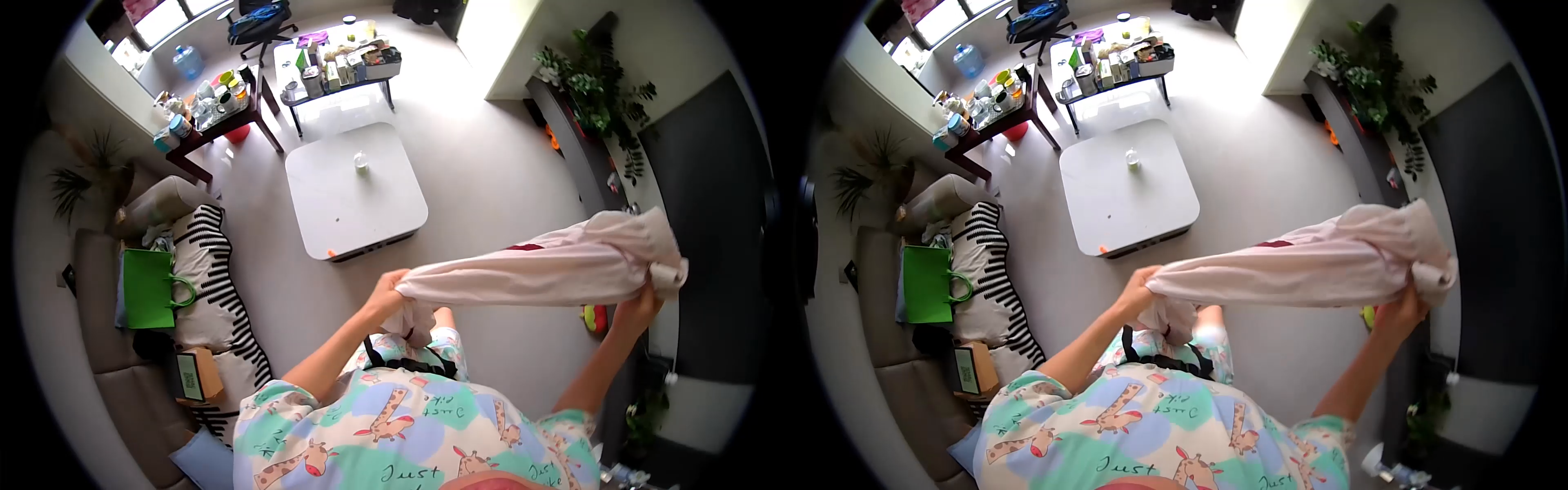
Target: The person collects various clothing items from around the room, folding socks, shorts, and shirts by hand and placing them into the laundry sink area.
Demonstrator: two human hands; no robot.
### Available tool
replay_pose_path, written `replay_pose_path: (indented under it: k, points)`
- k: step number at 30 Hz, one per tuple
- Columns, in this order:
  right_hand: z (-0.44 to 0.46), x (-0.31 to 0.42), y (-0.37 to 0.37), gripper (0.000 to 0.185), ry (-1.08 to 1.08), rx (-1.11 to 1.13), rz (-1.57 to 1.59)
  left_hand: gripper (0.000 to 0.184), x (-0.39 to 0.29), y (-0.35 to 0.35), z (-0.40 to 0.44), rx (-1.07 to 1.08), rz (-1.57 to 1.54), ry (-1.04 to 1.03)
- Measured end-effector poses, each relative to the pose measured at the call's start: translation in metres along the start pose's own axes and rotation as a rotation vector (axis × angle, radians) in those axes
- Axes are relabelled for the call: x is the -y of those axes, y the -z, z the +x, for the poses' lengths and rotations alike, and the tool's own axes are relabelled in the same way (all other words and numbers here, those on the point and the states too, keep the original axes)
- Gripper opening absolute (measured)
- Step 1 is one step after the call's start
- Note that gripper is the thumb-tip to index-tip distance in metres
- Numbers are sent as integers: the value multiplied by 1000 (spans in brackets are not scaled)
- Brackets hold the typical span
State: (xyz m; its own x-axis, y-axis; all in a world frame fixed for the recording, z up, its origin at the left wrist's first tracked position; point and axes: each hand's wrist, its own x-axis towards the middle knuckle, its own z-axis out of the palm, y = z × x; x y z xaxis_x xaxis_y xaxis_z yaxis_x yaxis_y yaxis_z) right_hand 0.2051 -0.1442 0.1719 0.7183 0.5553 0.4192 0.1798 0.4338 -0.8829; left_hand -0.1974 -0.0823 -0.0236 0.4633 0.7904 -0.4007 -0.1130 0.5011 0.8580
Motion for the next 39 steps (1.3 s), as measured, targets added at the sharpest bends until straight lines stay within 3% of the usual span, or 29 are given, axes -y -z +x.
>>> replay_pose_path:
  k: [2,5,6,8,10,13,14,16,18,20,24,29,31,33,34,37,38,39]
  points:
    - [33,-64,4,50,-13,106,-226,22,-21,1,65,-164,-150,-73]
    - [95,-171,21,60,-334,-12,-120,31,-83,-26,144,-232,-252,-28]
    - [118,-178,-6,58,-451,-16,-288,32,-94,-40,173,-331,-244,-63]
    - [164,-250,-15,57,-389,167,-91,36,-111,-66,224,-520,-225,-123]
    - [203,-253,-84,52,-163,424,-255,53,-155,-94,260,-505,-217,-210]
    - [246,-299,-164,53,-118,715,-222,65,-215,-131,307,-443,-63,-387]
    - [259,-316,-190,54,-69,833,-264,56,-225,-135,332,-433,51,-532]
    - [297,-325,-243,71,-270,1271,-184,45,-255,-144,371,-374,203,-527]
    - [326,-366,-282,102,3,1561,-318,36,-284,-147,415,-338,187,-592]
    - [363,-401,-318,130,-134,1707,-286,36,-317,-140,469,-303,234,-688]
    - [445,-445,-386,141,-318,1680,-186,36,-389,-130,583,-214,125,-722]
    - [514,-553,-456,122,-387,1624,-174,31,-471,-131,737,-265,34,-910]
    - [539,-594,-491,103,-79,1553,-307,29,-504,-136,796,-224,-46,-909]
    - [578,-621,-528,97,-621,1330,-4,28,-527,-134,858,-200,-44,-879]
    - [593,-645,-543,93,-637,1280,53,27,-537,-135,892,-212,-39,-876]
    - [667,-705,-610,80,-638,1117,243,27,-571,-123,986,-208,75,-929]
    - [703,-717,-632,80,-526,1125,212,27,-591,-119,1015,-210,149,-964]
    - [742,-721,-658,79,-414,1124,178,31,-609,-115,1038,-244,-30,-884]
